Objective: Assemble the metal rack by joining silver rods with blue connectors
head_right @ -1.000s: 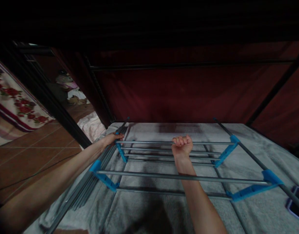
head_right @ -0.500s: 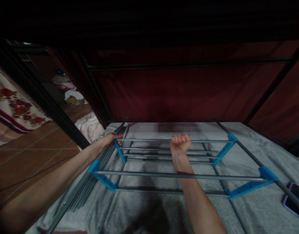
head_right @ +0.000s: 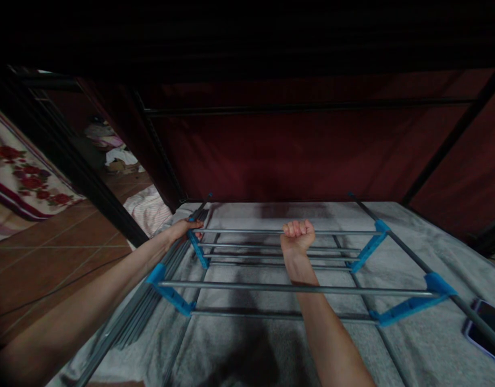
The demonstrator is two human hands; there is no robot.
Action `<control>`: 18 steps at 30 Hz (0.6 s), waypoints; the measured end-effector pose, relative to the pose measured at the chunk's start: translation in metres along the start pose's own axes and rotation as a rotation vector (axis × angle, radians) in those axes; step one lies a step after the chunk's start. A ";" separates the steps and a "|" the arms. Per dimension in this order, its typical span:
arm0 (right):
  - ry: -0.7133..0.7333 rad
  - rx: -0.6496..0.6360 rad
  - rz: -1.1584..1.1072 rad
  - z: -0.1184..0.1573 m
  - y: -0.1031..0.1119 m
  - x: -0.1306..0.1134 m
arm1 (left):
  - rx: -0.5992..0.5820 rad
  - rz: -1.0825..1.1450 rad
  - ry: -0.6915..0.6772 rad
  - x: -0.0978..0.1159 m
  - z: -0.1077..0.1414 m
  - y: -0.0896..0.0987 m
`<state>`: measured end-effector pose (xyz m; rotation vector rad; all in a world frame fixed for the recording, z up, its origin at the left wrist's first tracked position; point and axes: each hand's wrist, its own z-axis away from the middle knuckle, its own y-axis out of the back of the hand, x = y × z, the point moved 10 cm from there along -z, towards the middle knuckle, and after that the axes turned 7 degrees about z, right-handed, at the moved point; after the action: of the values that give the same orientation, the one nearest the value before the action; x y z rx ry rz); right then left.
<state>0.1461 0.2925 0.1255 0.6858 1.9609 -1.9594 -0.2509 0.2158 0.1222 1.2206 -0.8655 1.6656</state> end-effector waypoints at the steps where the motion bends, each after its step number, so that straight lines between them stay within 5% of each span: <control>1: 0.004 -0.005 0.002 0.000 0.000 0.000 | 0.003 0.003 -0.001 0.000 0.000 0.000; 18: -0.025 0.017 -0.070 0.000 0.002 0.004 | 0.042 0.006 0.016 0.001 0.002 0.000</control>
<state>0.1438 0.2927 0.1217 0.6015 1.9805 -2.0174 -0.2507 0.2139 0.1235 1.2331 -0.8290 1.7042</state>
